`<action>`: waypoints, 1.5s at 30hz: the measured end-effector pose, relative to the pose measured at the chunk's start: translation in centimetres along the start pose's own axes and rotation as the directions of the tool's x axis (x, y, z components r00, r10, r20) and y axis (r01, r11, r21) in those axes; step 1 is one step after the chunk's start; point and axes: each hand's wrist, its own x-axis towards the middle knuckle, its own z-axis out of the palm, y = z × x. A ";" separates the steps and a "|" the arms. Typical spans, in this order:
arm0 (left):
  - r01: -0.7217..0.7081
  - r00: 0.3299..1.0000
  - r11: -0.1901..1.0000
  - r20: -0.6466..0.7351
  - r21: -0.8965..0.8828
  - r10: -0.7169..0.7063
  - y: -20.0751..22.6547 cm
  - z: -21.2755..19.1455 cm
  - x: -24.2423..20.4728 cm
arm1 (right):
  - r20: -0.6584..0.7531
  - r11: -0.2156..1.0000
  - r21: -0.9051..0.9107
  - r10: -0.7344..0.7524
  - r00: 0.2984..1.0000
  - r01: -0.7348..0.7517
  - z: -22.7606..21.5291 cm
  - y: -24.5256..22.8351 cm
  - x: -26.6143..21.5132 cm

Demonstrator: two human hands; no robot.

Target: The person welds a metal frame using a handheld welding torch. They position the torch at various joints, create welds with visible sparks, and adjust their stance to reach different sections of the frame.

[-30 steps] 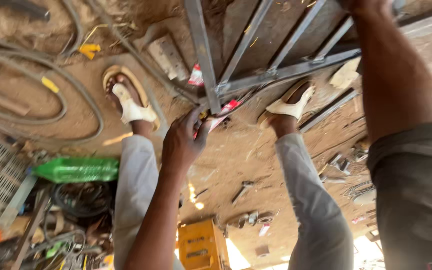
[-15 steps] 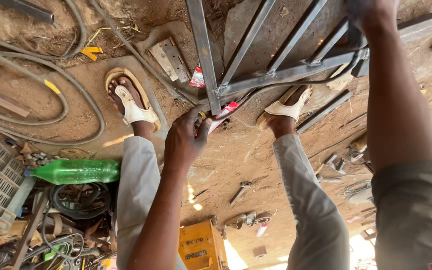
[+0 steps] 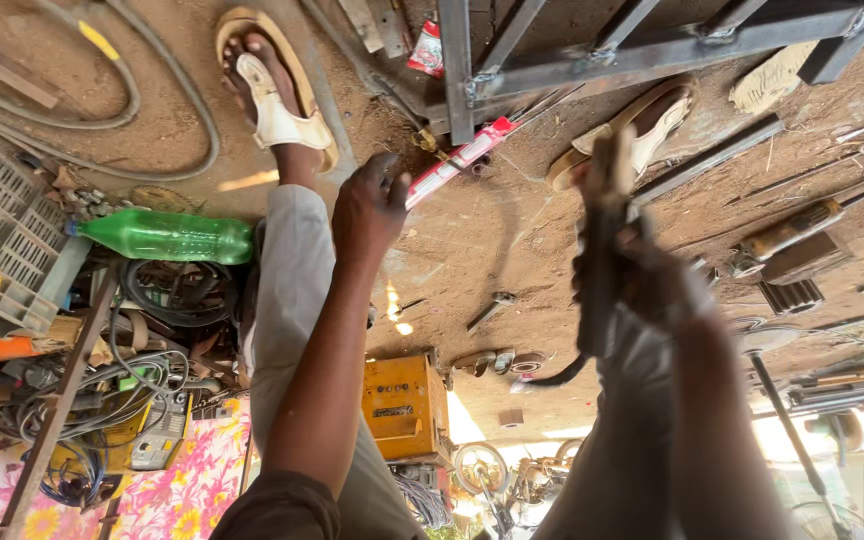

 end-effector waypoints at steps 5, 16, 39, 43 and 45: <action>-0.010 1.000 0.995 0.013 0.102 0.009 -1.0 8.4 -0.7 | -0.244 0.995 0.046 -0.076 0.967 0.089 -4.0 4.0 4.4; -0.164 0.981 0.861 -0.009 0.482 0.193 1.5 33.0 7.1 | -0.447 0.919 -0.038 -0.367 0.816 0.393 -8.4 3.9 6.3; -0.691 0.714 0.543 -0.332 -0.478 0.616 32.4 21.4 7.7 | -0.190 0.716 0.490 -0.470 0.862 0.498 -10.6 1.4 3.3; -0.841 0.542 0.541 0.051 0.031 0.839 33.5 11.7 6.0 | 0.088 0.627 0.625 -0.648 0.757 0.465 -9.1 0.6 1.5; -0.861 0.508 0.482 0.207 0.163 0.836 33.5 9.6 6.0 | 0.189 0.604 0.656 -0.711 0.677 0.452 -8.1 -0.3 0.6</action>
